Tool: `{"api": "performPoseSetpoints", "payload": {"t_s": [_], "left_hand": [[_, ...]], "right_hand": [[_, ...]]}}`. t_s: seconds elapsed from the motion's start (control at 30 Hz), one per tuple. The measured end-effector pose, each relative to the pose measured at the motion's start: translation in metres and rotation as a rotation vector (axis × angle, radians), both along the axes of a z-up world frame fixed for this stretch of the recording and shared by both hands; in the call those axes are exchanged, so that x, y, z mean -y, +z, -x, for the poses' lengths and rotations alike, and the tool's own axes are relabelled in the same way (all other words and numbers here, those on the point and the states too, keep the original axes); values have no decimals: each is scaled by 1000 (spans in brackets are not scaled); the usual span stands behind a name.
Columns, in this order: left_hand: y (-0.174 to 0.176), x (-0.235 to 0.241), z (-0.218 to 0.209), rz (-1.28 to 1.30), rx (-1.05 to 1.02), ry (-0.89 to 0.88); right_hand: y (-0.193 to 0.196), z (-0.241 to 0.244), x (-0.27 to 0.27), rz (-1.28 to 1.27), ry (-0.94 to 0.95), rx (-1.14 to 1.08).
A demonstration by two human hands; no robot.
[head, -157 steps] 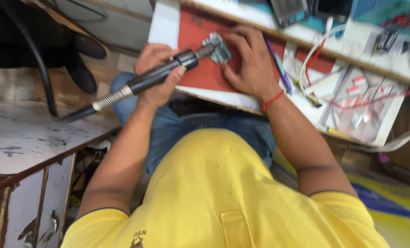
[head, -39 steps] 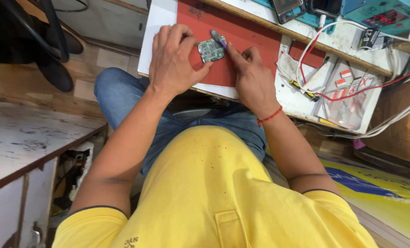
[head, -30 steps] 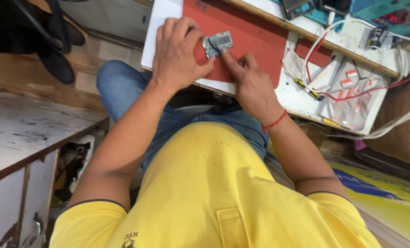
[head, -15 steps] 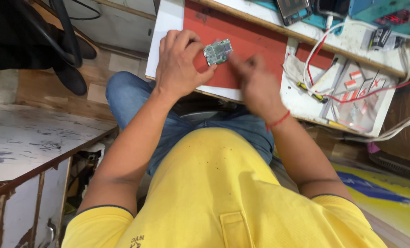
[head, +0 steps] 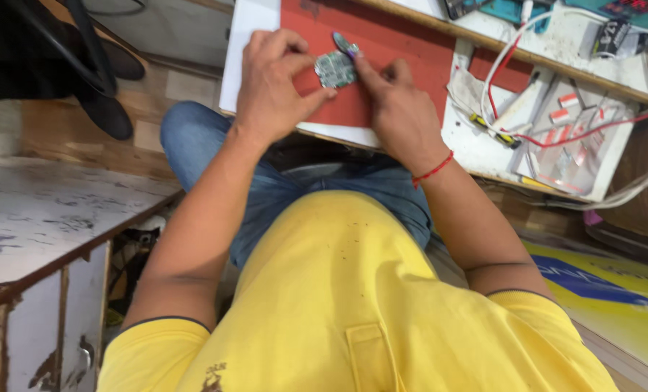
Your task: The person uses a hot air gun to heat a small circuit board placed on a red mat. They then use a purple pen-like tool to scrape or clean the surface of the board repeatedly. The person continues to scrape different areas of the board while holding it steady with the other hand.
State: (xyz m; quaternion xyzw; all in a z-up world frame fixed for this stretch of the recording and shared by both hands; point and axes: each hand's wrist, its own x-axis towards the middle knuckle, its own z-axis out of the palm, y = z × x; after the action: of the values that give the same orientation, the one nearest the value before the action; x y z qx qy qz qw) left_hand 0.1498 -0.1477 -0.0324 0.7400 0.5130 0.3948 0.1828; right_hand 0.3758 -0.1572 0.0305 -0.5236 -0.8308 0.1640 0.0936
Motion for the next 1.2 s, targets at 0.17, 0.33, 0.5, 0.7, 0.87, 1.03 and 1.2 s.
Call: {"api": "performPoseSetpoints", "payload": {"t_s": [0.17,0.33,0.5,0.7,0.87,1.03,1.2], "left_hand": [[2,-13,9,23,31,4],[2,-8,4,0,27,28],[15,-6,5,-41,-13,10],[15,-11,0,-165,-110,39],[1,-1,3,-153,-121,32],[2,-1,-1,-124,-127,39],[11,-3,-3,-92,-135,22]], "right_hand": [[4,12,-6,63,67,-9],[-4,12,-2,39,75,-23],[-14,-3,-5,-49,-55,-6],[-21,-12,-11,-30,12,-27],[-22,-11,-6,-37,72,-42],[-19,-11,-11,3,51,-41],[-11,-7,-8,-9,-42,-29]]}}
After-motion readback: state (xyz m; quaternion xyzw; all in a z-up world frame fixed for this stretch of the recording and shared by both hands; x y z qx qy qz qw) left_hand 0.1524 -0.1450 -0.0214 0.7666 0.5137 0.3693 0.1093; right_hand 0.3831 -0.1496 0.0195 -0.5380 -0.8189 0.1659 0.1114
